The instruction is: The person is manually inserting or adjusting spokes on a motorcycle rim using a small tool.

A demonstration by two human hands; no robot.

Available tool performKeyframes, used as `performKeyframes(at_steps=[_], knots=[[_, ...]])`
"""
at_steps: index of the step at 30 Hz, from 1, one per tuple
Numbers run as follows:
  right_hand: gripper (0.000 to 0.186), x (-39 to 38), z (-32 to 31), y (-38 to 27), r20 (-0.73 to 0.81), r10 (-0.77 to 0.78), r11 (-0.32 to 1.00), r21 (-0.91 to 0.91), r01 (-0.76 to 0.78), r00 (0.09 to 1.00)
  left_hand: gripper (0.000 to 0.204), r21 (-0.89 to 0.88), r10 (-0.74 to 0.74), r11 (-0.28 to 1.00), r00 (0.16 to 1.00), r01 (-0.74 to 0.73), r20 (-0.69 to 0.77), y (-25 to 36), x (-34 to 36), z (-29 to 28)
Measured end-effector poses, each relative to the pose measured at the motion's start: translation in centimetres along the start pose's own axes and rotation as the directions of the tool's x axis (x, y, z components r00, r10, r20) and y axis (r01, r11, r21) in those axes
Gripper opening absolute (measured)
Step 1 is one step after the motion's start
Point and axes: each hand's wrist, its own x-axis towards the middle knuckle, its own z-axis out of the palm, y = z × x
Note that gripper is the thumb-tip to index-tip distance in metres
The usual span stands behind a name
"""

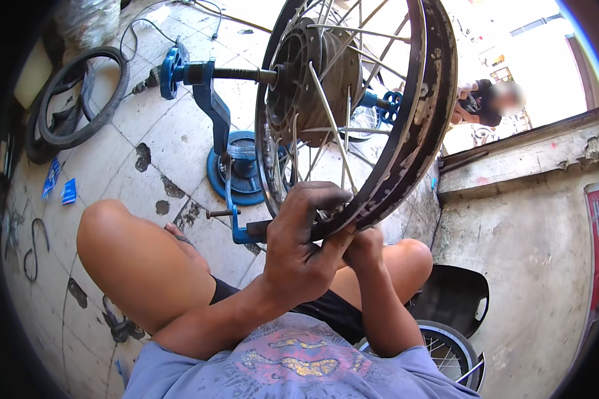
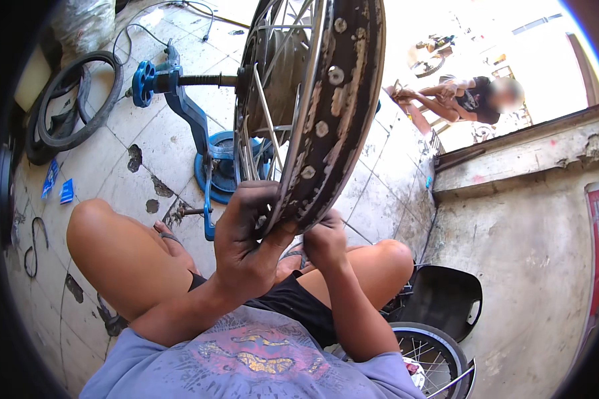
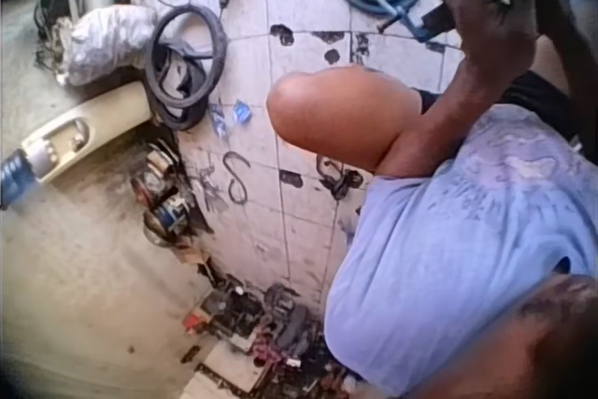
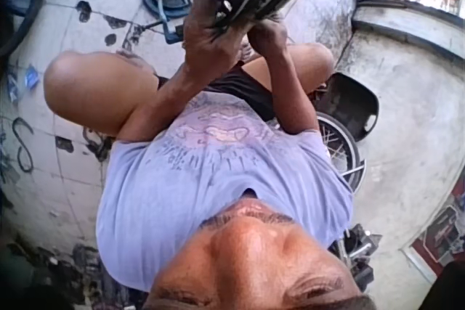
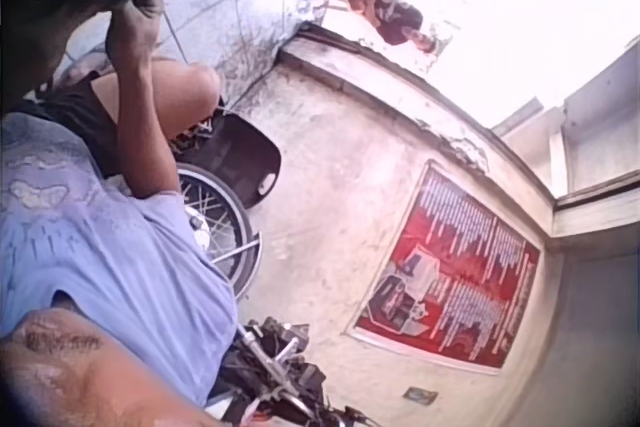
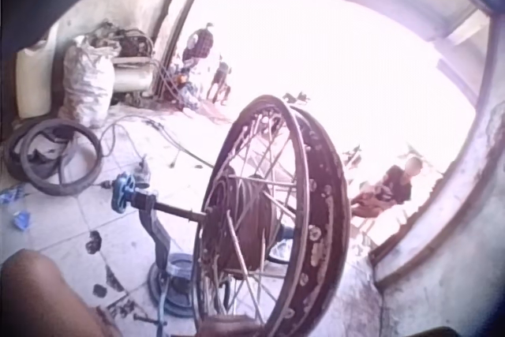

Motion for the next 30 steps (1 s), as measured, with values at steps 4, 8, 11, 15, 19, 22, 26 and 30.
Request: performKeyframes(at_steps=[4, 8, 11, 15, 19, 22, 26, 30], knots=[[0.018, 1.1, 5.3, -13.4, 0.414, -0.247, 0.504, -0.717, 0.481, 0.876, 0.031, 0.018, -0.046, 0.999, 0.998, 0.047, -0.048, -0.4, -1.0, -1.1], [0.017, -0.2, 1.9, -4.4, 0.091, -0.332, 0.843, -0.418, 0.339, 0.939, 0.036, -0.089, -0.029, 0.996, 0.999, 0.027, -0.021, -1.4, -1.1, -0.4], [0.016, 0.0, 2.9, -4.1, -0.016, 0.068, 0.956, -0.285, -0.07, 0.998, 0.042, -0.004, 0.05, 0.999, 0.993, -0.051, -0.109, -2.3, -2.3, -0.8], [0.022, 1.4, 2.9, -7.4, 0.127, -0.061, 0.662, -0.738, 0.135, 0.99, 0.046, 0.322, 0.085, 0.943, 0.996, -0.087, 0.02, -4.9, -3.1, -2.6], [0.017, -0.5, 3.2, -7.3, 0.429, -0.171, 0.238, -0.856, 0.459, 0.887, 0.033, 0.24, -0.083, 0.967, 0.997, 0.081, 0.001, -4.4, -3.6, -2.8], [0.02, -1.5, 0.1, -1.9, 0.234, 0.067, 0.983, -0.181, -0.025, 0.97, 0.027, 0.223, -0.058, 0.974, 0.998, 0.051, 0.027, -2.9, -2.8, -1.8], [0.019, -2.4, -0.5, 1.6, 0.117, 0.199, 0.979, 0.016, -0.203, 0.973, 0.03, 0.218, -0.057, 0.975, 0.997, 0.045, 0.047, -2.4, -2.9, -2.1], [0.025, 1.1, -1.6, 1.2, 0.457, 0.103, 0.867, -0.477, 0.145, 0.884, 0.044, 0.294, -0.058, 0.955, 0.993, 0.024, 0.106, -3.8, -3.0, -2.9]])
